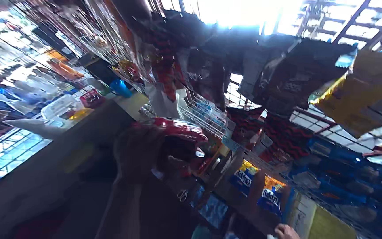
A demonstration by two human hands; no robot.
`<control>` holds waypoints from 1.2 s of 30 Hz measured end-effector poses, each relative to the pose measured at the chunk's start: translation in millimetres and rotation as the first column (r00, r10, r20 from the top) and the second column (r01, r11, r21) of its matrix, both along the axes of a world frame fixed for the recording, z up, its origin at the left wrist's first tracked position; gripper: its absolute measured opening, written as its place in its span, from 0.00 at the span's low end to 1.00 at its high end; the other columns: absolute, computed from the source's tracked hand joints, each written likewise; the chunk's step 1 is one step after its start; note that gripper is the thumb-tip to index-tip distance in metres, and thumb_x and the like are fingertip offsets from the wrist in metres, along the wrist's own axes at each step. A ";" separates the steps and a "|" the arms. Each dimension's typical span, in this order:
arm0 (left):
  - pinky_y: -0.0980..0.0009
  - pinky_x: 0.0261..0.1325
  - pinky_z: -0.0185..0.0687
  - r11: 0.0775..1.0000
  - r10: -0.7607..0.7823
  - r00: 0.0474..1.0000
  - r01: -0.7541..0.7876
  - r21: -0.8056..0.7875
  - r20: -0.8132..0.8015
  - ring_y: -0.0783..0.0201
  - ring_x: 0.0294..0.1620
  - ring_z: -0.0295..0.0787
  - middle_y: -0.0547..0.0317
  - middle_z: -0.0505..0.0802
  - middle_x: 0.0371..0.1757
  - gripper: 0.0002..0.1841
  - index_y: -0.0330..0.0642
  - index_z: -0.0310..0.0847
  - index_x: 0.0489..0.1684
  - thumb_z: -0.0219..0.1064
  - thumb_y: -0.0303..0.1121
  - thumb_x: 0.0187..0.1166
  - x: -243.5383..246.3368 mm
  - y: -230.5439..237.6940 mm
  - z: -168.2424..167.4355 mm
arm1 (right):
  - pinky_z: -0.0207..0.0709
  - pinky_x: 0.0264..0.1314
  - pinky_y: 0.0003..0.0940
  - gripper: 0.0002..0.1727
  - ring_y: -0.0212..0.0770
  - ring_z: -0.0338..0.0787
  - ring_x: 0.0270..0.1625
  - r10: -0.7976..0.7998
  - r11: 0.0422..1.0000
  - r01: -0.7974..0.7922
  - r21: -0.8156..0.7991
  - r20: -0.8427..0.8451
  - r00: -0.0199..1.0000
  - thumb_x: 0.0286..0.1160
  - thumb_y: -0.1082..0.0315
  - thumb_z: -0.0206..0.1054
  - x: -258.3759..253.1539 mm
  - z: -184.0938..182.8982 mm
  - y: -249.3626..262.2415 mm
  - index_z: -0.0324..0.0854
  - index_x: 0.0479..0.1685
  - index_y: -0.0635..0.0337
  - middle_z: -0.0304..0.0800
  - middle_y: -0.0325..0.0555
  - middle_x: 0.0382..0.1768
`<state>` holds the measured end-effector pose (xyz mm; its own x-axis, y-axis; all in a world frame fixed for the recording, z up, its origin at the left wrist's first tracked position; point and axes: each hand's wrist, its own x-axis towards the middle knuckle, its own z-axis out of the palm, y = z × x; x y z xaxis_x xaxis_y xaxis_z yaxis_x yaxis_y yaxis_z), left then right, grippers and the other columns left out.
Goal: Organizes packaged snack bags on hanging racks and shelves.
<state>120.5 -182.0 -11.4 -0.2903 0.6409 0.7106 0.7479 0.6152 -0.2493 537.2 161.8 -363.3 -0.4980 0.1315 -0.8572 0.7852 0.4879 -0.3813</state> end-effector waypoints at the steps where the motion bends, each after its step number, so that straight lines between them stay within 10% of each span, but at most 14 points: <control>1: 0.47 0.76 0.68 0.998 0.025 0.999 -0.023 -0.063 0.038 0.47 0.70 0.83 0.47 0.90 0.66 0.15 0.45 0.85 0.66 0.63 0.31 0.85 20.9 -9.8 5.4 | 0.67 0.79 0.66 0.25 0.65 0.82 0.74 0.004 1.000 -0.003 -0.011 0.021 1.000 0.87 0.53 0.58 6.3 -1.5 0.5 0.85 0.66 0.64 0.86 0.67 0.67; 8: 0.56 0.65 0.76 0.966 -0.069 0.828 0.196 -0.171 0.557 0.55 0.59 0.90 0.57 0.96 0.54 0.14 0.45 0.91 0.35 0.56 0.26 0.83 171.1 42.8 3.9 | 0.68 0.79 0.63 0.23 0.62 0.83 0.73 -0.049 0.997 0.054 -0.055 0.086 0.995 0.88 0.53 0.58 42.1 -3.1 9.2 0.85 0.66 0.62 0.87 0.65 0.66; 15: 0.47 0.66 0.81 0.809 0.002 0.219 0.573 -0.131 0.976 0.46 0.62 0.90 0.50 0.96 0.55 0.12 0.37 0.93 0.43 0.61 0.18 0.78 247.1 179.6 -233.1 | 0.67 0.80 0.62 0.23 0.62 0.82 0.74 -0.125 0.989 0.134 -0.060 0.138 0.982 0.88 0.55 0.58 112.8 -15.0 23.6 0.85 0.66 0.62 0.87 0.65 0.66; 23: 0.51 0.79 0.70 0.742 0.000 0.293 0.641 -0.197 0.956 0.47 0.73 0.83 0.48 0.93 0.63 0.14 0.35 0.90 0.55 0.58 0.21 0.82 342.3 351.4 -375.2 | 0.66 0.80 0.67 0.24 0.68 0.82 0.73 -0.268 0.963 0.271 0.005 0.155 0.951 0.87 0.58 0.60 187.1 -1.9 31.8 0.83 0.67 0.70 0.86 0.70 0.65; 31: 0.41 0.87 0.55 0.938 0.096 -0.199 0.347 -0.022 0.975 0.38 0.89 0.61 0.41 0.73 0.86 0.23 0.44 0.79 0.78 0.65 0.34 0.83 429.8 286.2 -354.5 | 0.78 0.67 0.50 0.24 0.49 0.89 0.57 -0.654 0.748 0.659 -0.075 0.082 0.752 0.90 0.59 0.58 190.2 -0.7 29.0 0.80 0.65 0.75 0.88 0.66 0.56; 36: 0.45 0.88 0.58 0.988 0.041 -0.468 -0.111 -0.105 0.883 0.38 0.88 0.63 0.36 0.71 0.86 0.28 0.40 0.74 0.81 0.64 0.43 0.84 425.2 196.1 -320.3 | 0.83 0.58 0.43 0.27 0.43 0.88 0.51 -0.595 0.768 0.550 -0.328 -0.047 0.803 0.77 0.75 0.63 115.7 20.9 34.2 0.68 0.75 0.74 0.85 0.64 0.58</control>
<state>545.7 14.1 -331.7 -0.5580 0.5169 -0.6492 -0.2002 0.6754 0.7098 652.9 196.0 -342.4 -0.5255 0.1932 -0.8286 0.8104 -0.1830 -0.5566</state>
